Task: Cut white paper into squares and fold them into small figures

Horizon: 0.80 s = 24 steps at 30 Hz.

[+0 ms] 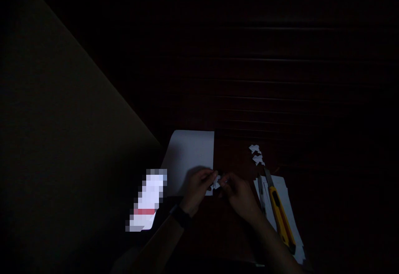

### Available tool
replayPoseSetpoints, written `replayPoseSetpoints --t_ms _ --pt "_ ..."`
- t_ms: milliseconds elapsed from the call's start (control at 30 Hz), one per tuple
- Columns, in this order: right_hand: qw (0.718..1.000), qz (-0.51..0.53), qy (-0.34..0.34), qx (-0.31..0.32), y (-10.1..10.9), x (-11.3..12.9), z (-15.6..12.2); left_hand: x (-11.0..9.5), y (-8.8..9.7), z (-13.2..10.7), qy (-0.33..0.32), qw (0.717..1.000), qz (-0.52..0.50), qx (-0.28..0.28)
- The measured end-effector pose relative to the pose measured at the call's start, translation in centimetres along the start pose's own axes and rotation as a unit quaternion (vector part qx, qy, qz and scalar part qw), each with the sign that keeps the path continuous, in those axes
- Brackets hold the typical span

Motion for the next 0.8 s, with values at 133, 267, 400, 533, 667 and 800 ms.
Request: replayPoseSetpoints --t_ms 133,267,400,533,667,800 --pt "1.000 0.011 -0.008 0.006 0.1 0.0 0.0 -0.2 0.0 -0.2 0.021 1.000 -0.003 -0.001" --pt "1.000 0.018 0.005 0.011 0.1 0.3 0.0 -0.3 0.2 -0.3 0.046 0.999 -0.017 0.002" --pt "0.999 0.016 0.010 0.041 -0.1 0.4 0.0 0.0 0.2 -0.3 0.059 0.997 -0.055 0.010" --pt "0.999 0.027 0.026 0.039 -0.2 0.7 0.0 0.4 0.0 -0.2 0.081 0.990 -0.111 0.032" --pt "0.998 0.003 0.058 0.022 -0.1 1.0 -0.3 0.3 -0.2 -0.2 0.086 0.985 -0.147 0.026" --pt "0.995 -0.032 0.087 0.037 0.1 1.2 -0.5 0.1 -0.2 -0.3 0.071 0.987 -0.144 0.015"
Point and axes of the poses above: each hand's wrist, its own z-axis towards the middle knuckle, its own y-axis out of the back of the hand, x = y × z, the point moved 2 cm from there along z, towards the middle knuckle, and after that the axes turned 3 degrees about -x, right-handed, at the moved point
